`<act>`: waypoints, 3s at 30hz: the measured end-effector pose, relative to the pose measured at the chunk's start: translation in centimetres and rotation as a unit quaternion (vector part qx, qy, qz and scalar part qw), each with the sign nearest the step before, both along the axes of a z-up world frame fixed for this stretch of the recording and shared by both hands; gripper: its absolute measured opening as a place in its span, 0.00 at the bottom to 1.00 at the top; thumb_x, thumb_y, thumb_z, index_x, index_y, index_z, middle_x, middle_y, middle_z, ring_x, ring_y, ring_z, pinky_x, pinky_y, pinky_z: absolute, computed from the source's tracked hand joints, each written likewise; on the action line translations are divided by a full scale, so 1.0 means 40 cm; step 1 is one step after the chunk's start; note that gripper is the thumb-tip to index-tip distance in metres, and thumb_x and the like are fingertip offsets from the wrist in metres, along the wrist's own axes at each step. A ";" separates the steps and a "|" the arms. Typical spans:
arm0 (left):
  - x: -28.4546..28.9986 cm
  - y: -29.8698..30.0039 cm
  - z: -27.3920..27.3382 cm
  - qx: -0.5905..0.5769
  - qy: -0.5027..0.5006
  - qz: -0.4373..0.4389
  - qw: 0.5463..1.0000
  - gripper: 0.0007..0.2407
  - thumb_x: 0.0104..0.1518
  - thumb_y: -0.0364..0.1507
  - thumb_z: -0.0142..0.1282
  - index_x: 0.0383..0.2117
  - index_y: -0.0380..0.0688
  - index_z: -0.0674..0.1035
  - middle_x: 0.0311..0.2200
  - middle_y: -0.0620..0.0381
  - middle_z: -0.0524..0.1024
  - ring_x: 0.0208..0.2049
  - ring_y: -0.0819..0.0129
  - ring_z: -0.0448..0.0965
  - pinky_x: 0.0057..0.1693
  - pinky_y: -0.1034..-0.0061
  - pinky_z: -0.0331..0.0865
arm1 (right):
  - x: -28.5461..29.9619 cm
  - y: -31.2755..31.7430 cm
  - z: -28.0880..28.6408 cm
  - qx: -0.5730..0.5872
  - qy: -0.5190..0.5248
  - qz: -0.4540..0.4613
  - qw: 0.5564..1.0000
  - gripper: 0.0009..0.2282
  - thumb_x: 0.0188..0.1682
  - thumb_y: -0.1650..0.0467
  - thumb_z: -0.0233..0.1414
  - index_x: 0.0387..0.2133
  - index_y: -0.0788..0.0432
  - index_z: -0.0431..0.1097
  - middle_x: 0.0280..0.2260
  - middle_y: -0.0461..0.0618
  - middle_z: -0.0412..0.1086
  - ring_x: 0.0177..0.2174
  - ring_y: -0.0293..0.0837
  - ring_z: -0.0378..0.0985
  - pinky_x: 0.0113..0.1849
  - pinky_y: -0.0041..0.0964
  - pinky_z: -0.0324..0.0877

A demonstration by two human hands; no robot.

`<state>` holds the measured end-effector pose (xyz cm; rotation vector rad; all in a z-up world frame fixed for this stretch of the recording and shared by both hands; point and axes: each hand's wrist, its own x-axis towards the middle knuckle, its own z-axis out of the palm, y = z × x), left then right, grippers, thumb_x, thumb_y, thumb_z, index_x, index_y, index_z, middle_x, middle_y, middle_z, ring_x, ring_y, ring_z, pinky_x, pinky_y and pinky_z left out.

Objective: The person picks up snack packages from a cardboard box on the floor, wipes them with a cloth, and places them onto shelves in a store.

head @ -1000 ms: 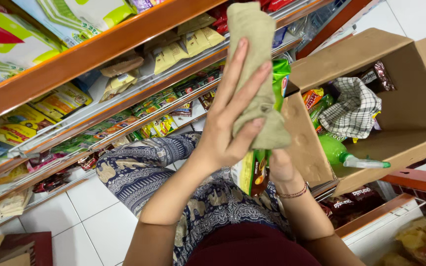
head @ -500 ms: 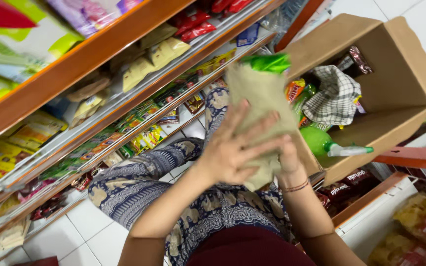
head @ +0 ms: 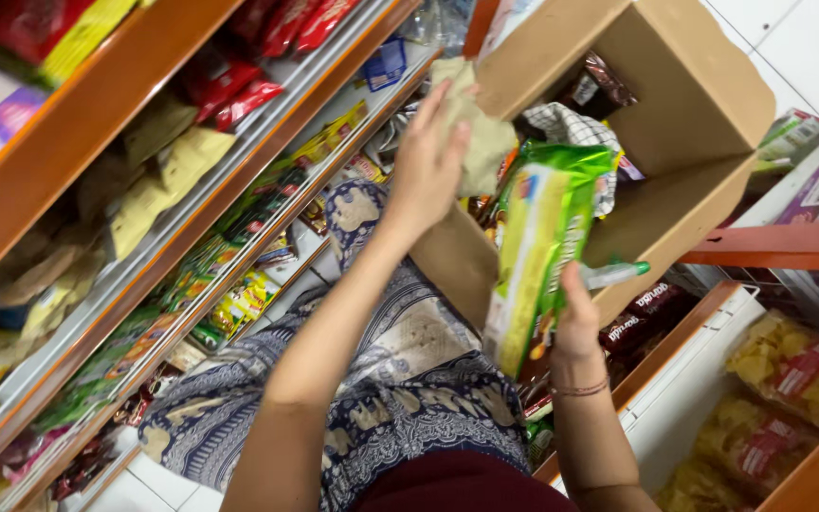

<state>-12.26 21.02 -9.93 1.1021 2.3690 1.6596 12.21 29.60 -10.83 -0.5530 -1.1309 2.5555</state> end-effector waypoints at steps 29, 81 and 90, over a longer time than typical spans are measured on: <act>0.131 0.527 -0.413 -0.358 0.405 -0.206 0.815 0.11 0.57 0.29 0.55 0.46 0.45 0.80 0.53 0.50 0.74 0.60 0.52 0.67 0.67 0.24 0.45 | 0.142 0.289 -0.105 -0.008 -0.015 -0.301 0.953 0.22 0.64 0.57 0.41 0.60 0.62 0.65 0.48 0.54 0.72 0.43 0.48 0.76 0.46 0.45 0.73; 0.329 -0.350 0.025 0.146 0.205 -0.019 0.968 0.24 0.42 0.47 0.68 0.48 0.57 0.84 0.61 0.46 0.71 0.63 0.46 0.71 0.69 0.46 0.67 | -0.213 -0.089 0.051 -0.026 0.114 -0.011 0.993 0.29 0.59 0.55 0.36 0.66 0.63 0.55 0.59 0.59 0.64 0.56 0.54 0.71 0.58 0.52 0.67; 0.312 -0.456 -0.138 0.361 -0.455 0.149 0.801 0.29 0.49 0.31 0.73 0.59 0.39 0.72 0.48 0.35 0.76 0.43 0.54 0.80 0.52 0.60 0.73 | -0.308 -0.206 0.127 -0.073 0.223 -0.058 0.970 0.34 0.54 0.45 0.47 0.59 0.61 0.62 0.52 0.51 0.67 0.44 0.51 0.73 0.45 0.50 0.70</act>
